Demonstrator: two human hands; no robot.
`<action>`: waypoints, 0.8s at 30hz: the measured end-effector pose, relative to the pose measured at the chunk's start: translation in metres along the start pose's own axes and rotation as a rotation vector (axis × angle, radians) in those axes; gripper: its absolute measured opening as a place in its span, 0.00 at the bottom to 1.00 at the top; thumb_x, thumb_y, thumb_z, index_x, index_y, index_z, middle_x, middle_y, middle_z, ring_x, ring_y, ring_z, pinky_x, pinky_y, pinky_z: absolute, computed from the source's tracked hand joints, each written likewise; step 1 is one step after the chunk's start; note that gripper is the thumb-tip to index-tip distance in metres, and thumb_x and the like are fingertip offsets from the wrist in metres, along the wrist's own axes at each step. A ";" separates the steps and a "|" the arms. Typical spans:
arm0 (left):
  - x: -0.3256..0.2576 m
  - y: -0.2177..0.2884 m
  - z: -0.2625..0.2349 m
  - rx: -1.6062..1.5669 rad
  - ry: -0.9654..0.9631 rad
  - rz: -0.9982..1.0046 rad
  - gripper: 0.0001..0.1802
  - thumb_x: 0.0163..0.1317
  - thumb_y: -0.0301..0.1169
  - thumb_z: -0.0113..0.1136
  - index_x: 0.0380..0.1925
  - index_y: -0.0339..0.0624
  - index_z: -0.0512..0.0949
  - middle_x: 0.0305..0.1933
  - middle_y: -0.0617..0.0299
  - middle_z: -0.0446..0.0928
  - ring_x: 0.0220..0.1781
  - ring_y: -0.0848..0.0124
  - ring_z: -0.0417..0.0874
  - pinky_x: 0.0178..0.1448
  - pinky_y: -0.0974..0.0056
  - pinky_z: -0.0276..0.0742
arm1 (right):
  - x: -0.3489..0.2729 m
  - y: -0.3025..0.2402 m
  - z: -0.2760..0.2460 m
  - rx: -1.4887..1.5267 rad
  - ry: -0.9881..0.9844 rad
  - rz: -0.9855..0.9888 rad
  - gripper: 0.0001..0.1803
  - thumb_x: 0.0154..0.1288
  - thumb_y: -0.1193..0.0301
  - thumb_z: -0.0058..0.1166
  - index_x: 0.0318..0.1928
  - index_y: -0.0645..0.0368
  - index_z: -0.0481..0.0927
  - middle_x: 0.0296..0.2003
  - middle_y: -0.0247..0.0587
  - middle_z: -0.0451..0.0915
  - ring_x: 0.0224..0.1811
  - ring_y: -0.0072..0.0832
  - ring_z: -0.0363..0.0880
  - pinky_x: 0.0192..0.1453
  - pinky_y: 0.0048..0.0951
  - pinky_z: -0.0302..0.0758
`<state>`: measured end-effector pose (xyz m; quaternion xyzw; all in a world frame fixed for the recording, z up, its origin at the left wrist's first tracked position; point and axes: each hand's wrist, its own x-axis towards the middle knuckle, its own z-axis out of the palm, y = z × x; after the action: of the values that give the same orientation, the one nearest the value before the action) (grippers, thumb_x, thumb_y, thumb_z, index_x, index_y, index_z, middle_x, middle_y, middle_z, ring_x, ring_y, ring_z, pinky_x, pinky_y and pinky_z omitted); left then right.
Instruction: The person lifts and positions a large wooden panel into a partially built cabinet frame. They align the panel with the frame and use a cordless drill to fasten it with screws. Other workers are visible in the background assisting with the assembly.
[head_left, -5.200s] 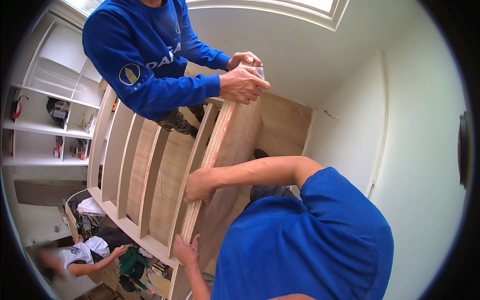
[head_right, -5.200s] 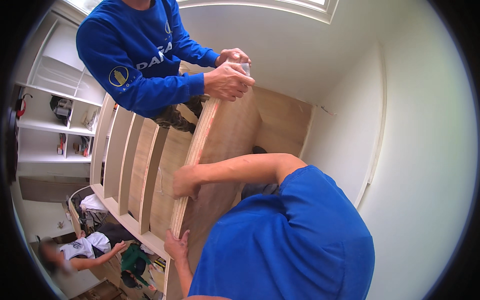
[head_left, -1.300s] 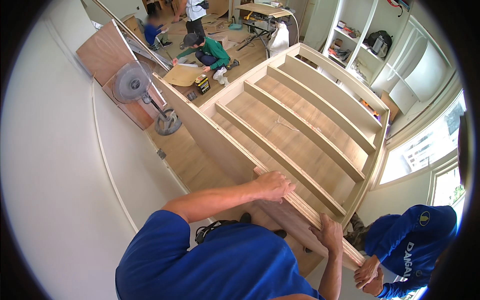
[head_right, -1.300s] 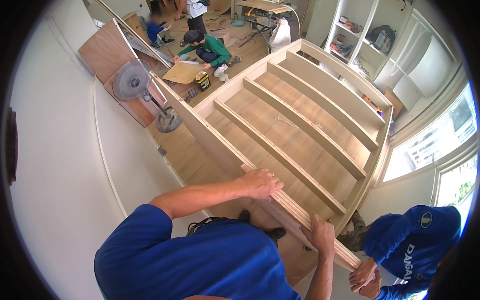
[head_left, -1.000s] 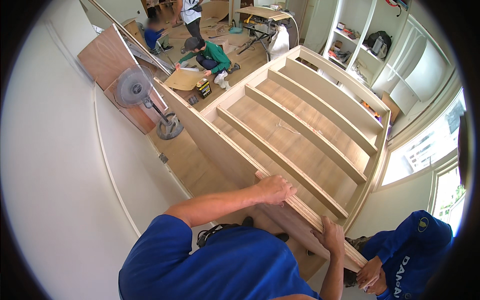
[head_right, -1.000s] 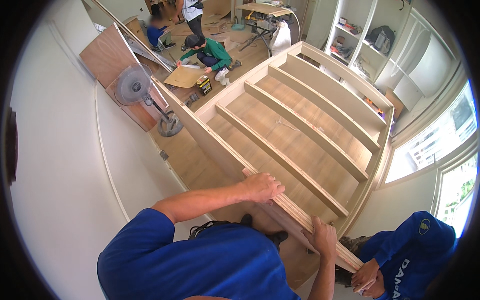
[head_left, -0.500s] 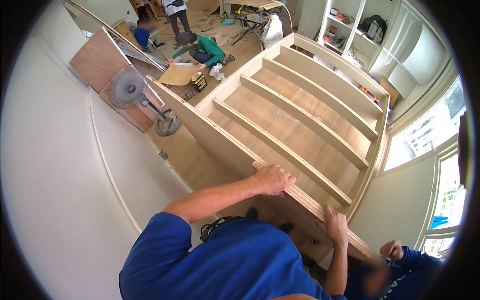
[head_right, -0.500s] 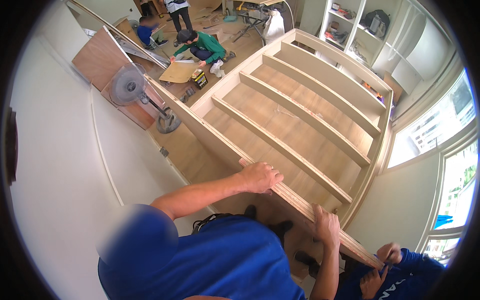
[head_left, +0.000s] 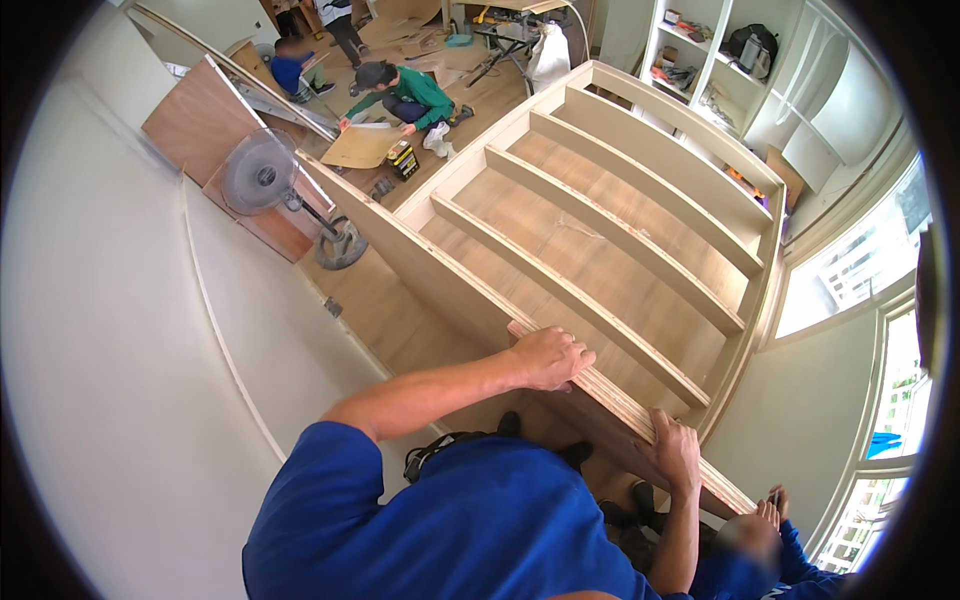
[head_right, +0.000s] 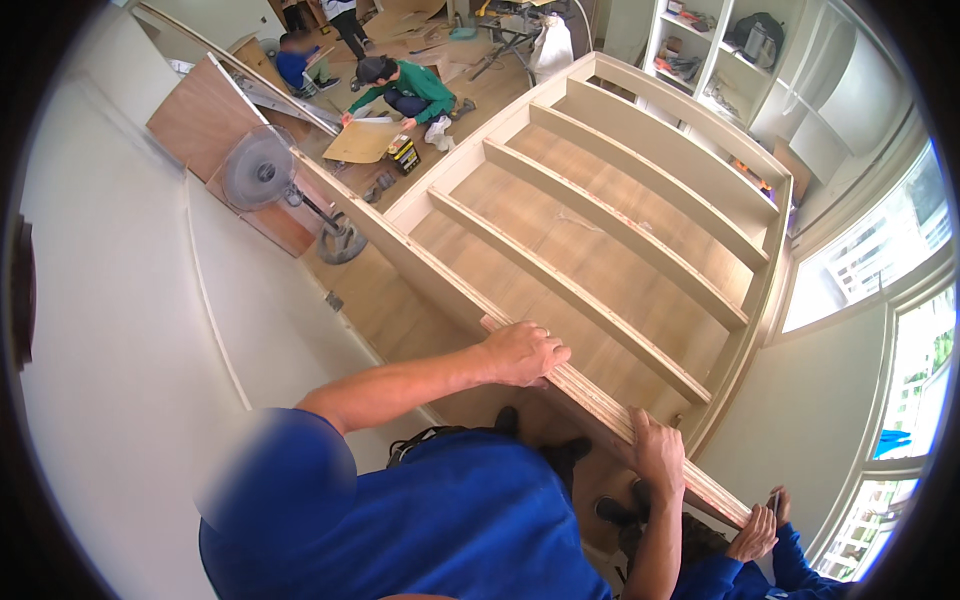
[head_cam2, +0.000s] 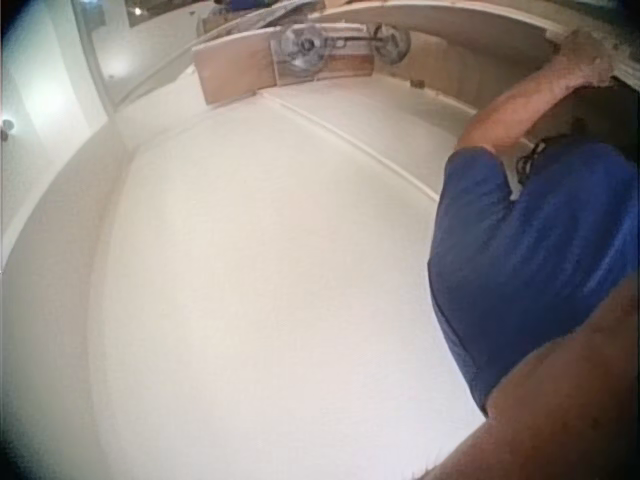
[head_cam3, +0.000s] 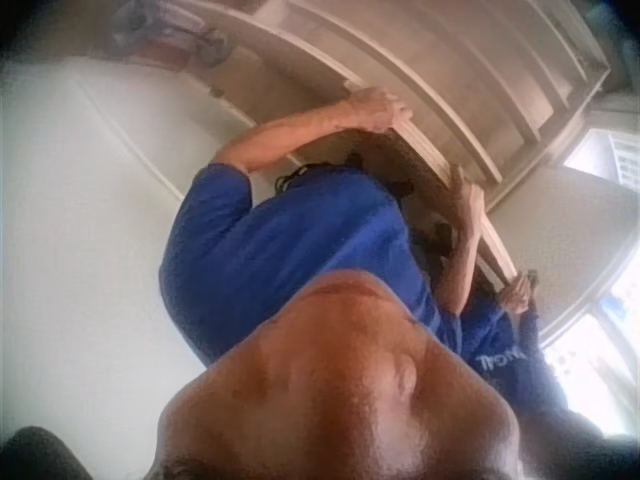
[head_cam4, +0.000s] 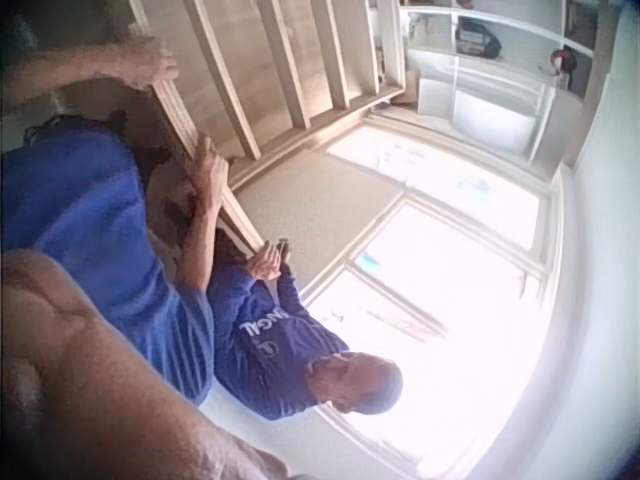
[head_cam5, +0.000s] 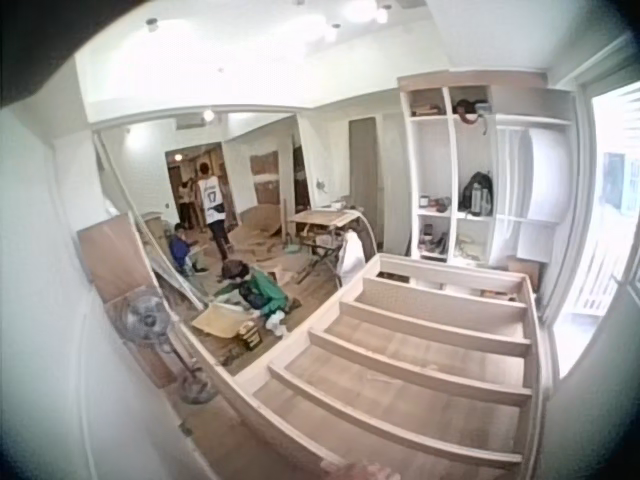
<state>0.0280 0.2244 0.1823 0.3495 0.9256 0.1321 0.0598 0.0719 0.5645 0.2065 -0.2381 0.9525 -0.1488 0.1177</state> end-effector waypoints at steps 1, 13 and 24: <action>-0.002 0.003 -0.002 -0.040 -0.083 -0.007 0.30 0.55 0.47 0.82 0.46 0.41 0.77 0.47 0.51 0.87 0.53 0.51 0.89 0.59 0.49 0.84 | -0.003 -0.001 0.000 -0.012 -0.024 0.008 0.32 0.55 0.60 0.79 0.56 0.59 0.80 0.43 0.54 0.88 0.46 0.56 0.87 0.49 0.55 0.81; -0.015 -0.335 -0.138 -0.113 0.119 -1.074 0.45 0.66 0.23 0.56 0.85 0.43 0.57 0.47 0.42 0.91 0.38 0.54 0.94 0.42 0.49 0.89 | -0.002 0.016 0.014 -0.076 0.009 -0.024 0.33 0.54 0.58 0.80 0.56 0.57 0.79 0.34 0.53 0.86 0.41 0.57 0.88 0.44 0.56 0.80; -0.099 -0.414 -0.128 -0.152 0.066 -1.249 0.51 0.67 0.21 0.52 0.89 0.59 0.48 0.48 0.42 0.89 0.35 0.52 0.92 0.38 0.48 0.89 | 0.012 0.005 0.014 -0.119 0.055 -0.177 0.33 0.57 0.57 0.77 0.60 0.56 0.80 0.44 0.52 0.89 0.45 0.55 0.89 0.48 0.54 0.83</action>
<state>-0.1856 -0.1657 0.1885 -0.2664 0.9445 0.1486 0.1217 0.0634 0.5602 0.1901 -0.3237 0.9378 -0.1082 0.0635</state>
